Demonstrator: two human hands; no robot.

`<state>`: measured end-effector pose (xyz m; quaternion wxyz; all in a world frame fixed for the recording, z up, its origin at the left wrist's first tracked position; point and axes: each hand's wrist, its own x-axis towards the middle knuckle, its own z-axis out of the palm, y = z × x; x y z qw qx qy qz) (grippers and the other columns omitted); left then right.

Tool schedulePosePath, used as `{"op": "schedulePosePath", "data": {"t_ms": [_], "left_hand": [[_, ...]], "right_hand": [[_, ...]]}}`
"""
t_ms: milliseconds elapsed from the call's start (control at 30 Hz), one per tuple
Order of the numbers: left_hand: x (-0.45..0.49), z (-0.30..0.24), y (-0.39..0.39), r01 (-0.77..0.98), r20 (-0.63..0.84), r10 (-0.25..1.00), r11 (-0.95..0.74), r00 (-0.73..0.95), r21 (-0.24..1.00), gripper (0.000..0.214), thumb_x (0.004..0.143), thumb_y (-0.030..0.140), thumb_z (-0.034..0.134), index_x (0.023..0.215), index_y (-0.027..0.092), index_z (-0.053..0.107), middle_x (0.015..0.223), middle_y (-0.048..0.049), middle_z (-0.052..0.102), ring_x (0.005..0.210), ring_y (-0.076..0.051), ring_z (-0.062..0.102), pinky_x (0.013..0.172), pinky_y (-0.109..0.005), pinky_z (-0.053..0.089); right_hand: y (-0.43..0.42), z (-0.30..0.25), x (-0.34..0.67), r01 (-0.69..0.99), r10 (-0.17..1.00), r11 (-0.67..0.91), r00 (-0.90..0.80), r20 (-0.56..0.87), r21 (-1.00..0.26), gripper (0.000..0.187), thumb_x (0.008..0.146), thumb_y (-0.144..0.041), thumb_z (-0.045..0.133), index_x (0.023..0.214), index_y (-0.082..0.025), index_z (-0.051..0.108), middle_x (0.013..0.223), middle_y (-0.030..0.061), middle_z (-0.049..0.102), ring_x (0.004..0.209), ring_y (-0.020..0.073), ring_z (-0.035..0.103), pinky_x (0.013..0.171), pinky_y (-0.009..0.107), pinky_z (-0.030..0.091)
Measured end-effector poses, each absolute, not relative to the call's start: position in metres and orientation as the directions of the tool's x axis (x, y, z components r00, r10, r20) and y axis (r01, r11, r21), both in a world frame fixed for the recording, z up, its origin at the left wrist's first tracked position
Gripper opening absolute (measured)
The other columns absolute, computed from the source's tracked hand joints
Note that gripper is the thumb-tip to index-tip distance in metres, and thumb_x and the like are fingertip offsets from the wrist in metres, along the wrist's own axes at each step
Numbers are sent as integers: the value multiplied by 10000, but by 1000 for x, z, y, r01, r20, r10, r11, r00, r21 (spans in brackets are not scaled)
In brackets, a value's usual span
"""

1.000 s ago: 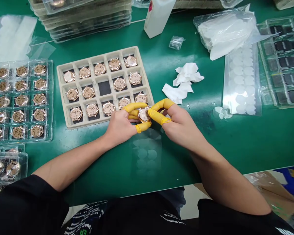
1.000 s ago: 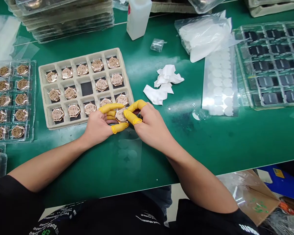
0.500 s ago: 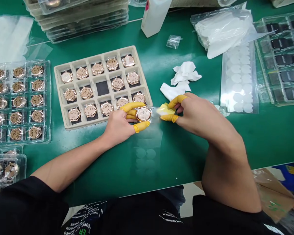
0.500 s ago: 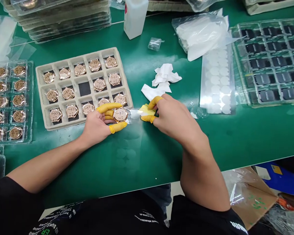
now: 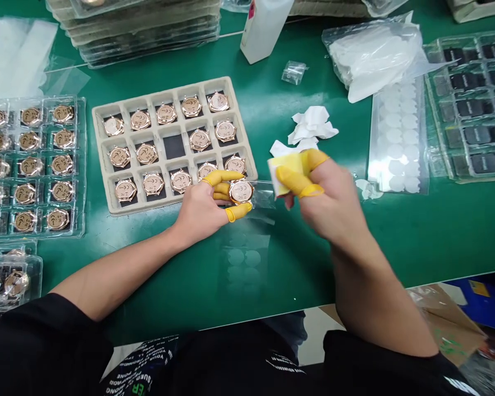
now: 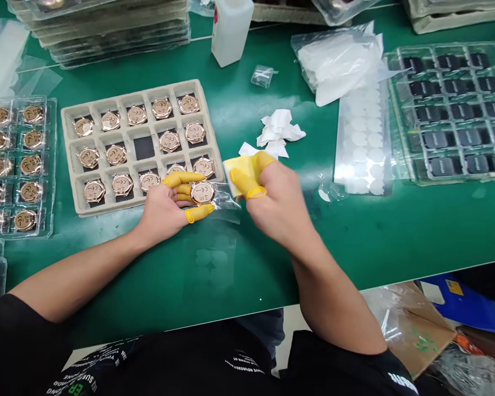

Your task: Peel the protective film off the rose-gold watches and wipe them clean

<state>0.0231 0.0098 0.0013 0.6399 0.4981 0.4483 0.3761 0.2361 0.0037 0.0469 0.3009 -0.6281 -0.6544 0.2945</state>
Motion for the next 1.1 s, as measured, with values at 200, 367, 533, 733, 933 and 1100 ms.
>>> {"op": "schedulePosePath", "data": {"t_ms": [200, 367, 533, 733, 933, 1100], "left_hand": [[23, 0, 9, -102, -211, 927, 253, 311, 962, 567, 617, 121, 892, 1152, 163, 708, 880, -12, 798, 806, -134, 775, 741, -214, 642], [22, -1, 9, -142, -226, 927, 277, 299, 950, 626, 581, 163, 947, 1158, 160, 704, 860, -5, 791, 790, -137, 777, 744, -223, 651], [23, 2, 9, -136, -226, 931, 272, 286, 953, 567, 648, 159, 900, 1173, 162, 687, 910, -20, 807, 835, -141, 786, 770, -234, 656], [22, 1, 7, -95, -244, 925, 282, 292, 955, 539, 675, 139, 869, 1178, 189, 682, 893, -9, 795, 784, -135, 775, 730, -235, 641], [21, -2, 6, -73, -240, 928, 271, 286, 960, 506, 682, 128, 845, 1156, 194, 680, 870, -6, 778, 762, -136, 762, 689, -226, 609], [20, -6, 5, -84, -226, 923, 264, 312, 961, 535, 665, 89, 811, 1172, 198, 677, 805, 16, 756, 700, -130, 734, 629, -223, 577]], "right_hand": [[-5, 30, 210, 732, 973, 229, -199, 120, -641, 263, 758, -194, 577, 744, -264, 324, 699, 3, 497, 611, 172, 451, 571, 323, 325], [-5, 25, 208, 662, 971, 236, -181, 154, -712, 175, 762, -189, 573, 777, -264, 416, 728, 9, 580, 648, 189, 550, 591, 325, 413], [-4, 30, 216, 639, 964, 266, -198, 179, -722, 165, 827, -108, 509, 883, -255, 561, 832, 34, 676, 727, 206, 660, 670, 351, 534], [-11, 29, 215, 793, 817, 504, -309, 487, -342, 353, 848, -58, 547, 1124, -260, 633, 947, 77, 635, 818, 225, 656, 613, 345, 512], [-11, 20, 210, 671, 625, 710, -458, 632, -214, 442, 778, 56, 533, 1080, -254, 621, 809, 42, 595, 749, 227, 612, 579, 358, 462], [-12, 26, 209, 611, 587, 764, -522, 618, -209, 388, 774, 68, 487, 965, -259, 576, 753, 25, 583, 736, 212, 613, 587, 354, 487]]}}
